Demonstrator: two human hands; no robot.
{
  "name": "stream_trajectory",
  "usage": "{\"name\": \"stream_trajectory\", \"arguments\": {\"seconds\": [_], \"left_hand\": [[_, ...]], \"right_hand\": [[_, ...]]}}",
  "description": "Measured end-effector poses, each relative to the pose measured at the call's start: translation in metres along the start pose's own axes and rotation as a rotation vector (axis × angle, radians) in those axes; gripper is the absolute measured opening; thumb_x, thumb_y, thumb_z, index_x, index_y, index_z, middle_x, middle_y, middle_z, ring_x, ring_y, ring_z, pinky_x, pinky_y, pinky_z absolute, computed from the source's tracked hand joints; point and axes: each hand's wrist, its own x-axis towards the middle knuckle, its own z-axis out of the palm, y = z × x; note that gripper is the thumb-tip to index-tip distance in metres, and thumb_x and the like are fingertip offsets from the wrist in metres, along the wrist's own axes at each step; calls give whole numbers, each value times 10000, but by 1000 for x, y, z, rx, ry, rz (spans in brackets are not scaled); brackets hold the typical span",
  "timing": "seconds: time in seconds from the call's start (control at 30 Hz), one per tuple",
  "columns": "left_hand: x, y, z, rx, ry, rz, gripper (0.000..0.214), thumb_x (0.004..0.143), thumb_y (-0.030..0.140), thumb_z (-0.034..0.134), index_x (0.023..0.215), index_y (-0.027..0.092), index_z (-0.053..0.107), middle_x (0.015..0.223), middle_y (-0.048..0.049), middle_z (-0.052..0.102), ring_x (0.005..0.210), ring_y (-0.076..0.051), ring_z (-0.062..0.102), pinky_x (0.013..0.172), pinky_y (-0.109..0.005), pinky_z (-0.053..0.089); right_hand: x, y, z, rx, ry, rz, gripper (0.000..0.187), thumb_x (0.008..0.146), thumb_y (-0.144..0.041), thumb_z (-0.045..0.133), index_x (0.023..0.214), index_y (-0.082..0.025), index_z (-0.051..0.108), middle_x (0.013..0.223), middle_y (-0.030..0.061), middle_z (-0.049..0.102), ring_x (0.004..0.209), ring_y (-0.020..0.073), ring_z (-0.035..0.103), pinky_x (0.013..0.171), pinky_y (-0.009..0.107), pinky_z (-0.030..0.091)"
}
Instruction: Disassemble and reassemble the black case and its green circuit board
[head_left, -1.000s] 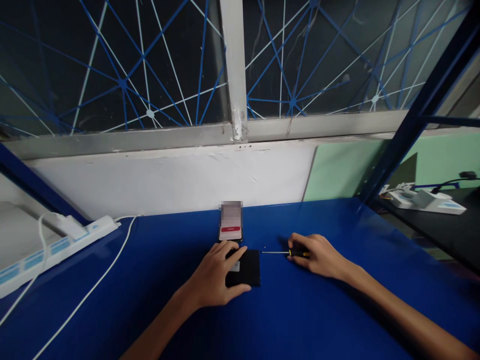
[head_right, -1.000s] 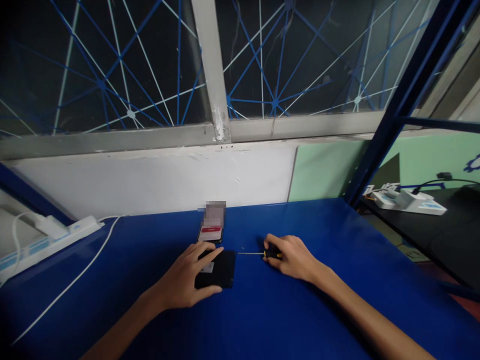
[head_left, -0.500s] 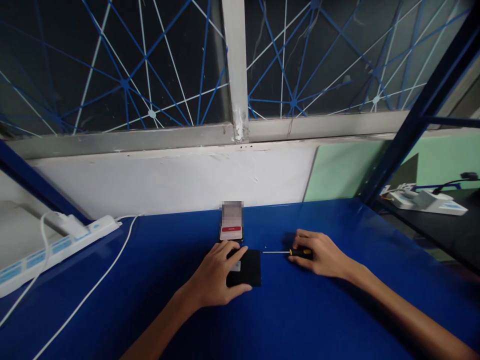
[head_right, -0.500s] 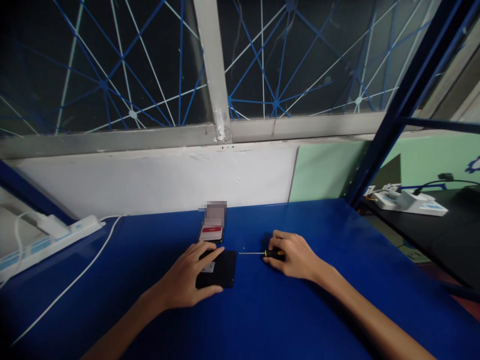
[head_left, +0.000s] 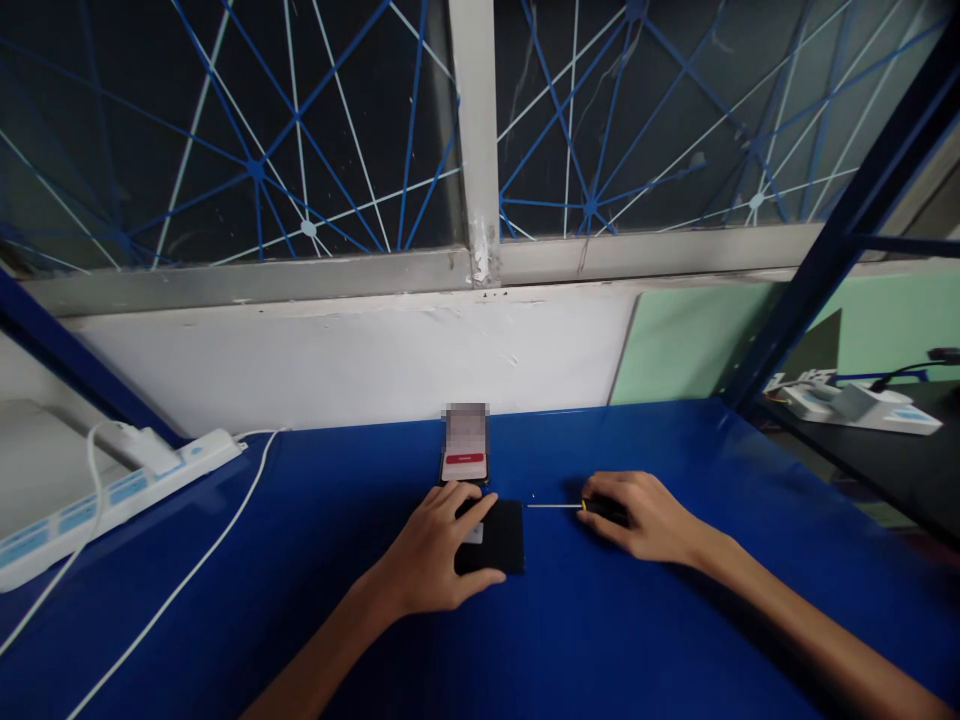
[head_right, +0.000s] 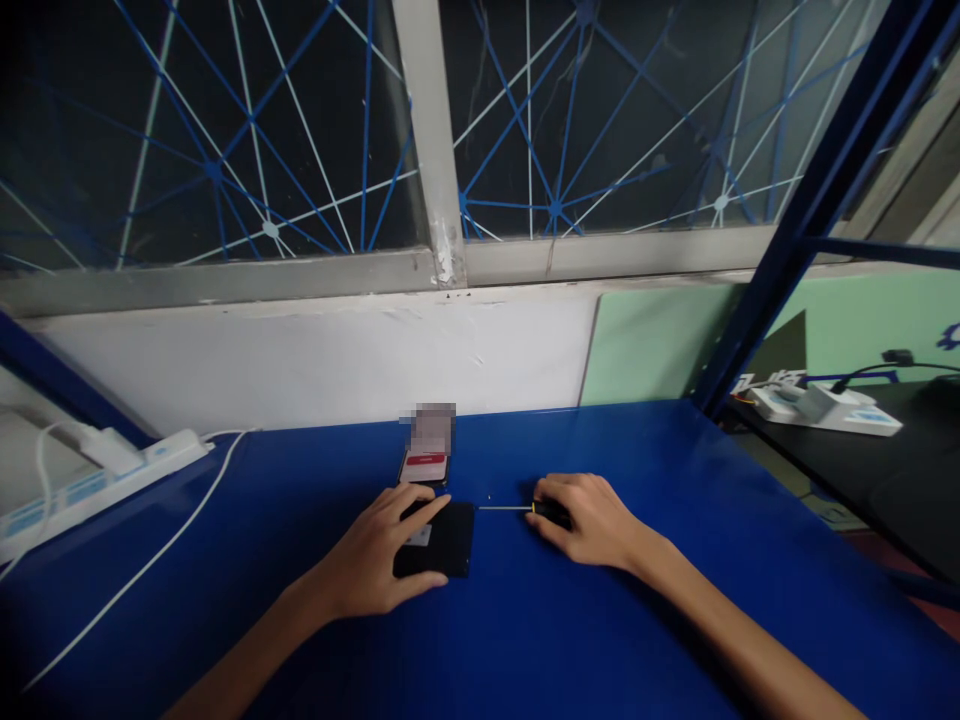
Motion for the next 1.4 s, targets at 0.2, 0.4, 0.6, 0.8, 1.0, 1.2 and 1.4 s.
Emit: {"name": "stream_trajectory", "arguments": {"seconds": [0.2,0.4,0.6,0.8,1.0,1.2,1.4], "left_hand": [[0,0,2,21,3,7,688,794,510,667,1388,251,433,1220,-117,539,1112,-318,514,925,-523,460],[0,0,4,31,3,5,680,809,518,652,1389,241,431,1225,-117,534,1117,-317,507,932,-518,456],[0,1,3,40,-23,-10,687,813,517,649,1392,226,422,1229,-123,530,1118,-318,503,928,-525,458],[1,0,4,41,-27,-7,684,818,511,647,1398,230,418,1239,-121,525,1130,-318,499,942,-522,450],[1,-1,5,51,-25,-1,691,809,513,660,1392,222,428,1243,-124,525,1129,-314,500,943,-514,452],[1,-1,4,47,-2,18,689,810,513,655,1394,231,421,1227,-123,538,1114,-316,510,907,-512,474],[0,-2,5,46,-2,8,701,794,500,676,1389,218,435,1225,-116,541,1110,-309,519,926,-501,468]], "right_hand": [[1,4,-2,-27,21,1,232,897,-378,519,853,-190,647,811,40,644,662,162,586,591,265,366],[1,-2,-4,-7,51,27,154,848,-344,602,832,-201,546,779,5,613,605,135,525,580,251,341],[0,-2,-1,-36,5,93,95,846,-286,579,897,-216,541,641,-23,595,533,140,512,532,246,283],[-1,-2,-4,-24,50,35,207,902,-402,529,942,-201,565,717,8,639,599,155,571,569,258,333],[0,-1,-5,-73,48,0,199,934,-360,483,941,-197,598,843,33,651,698,173,609,614,269,374],[1,4,-2,-112,49,11,248,912,-419,529,873,-189,609,829,34,601,673,166,579,597,266,375],[1,3,2,-115,43,24,144,874,-327,577,834,-193,541,827,20,575,618,143,524,567,257,340]]}}
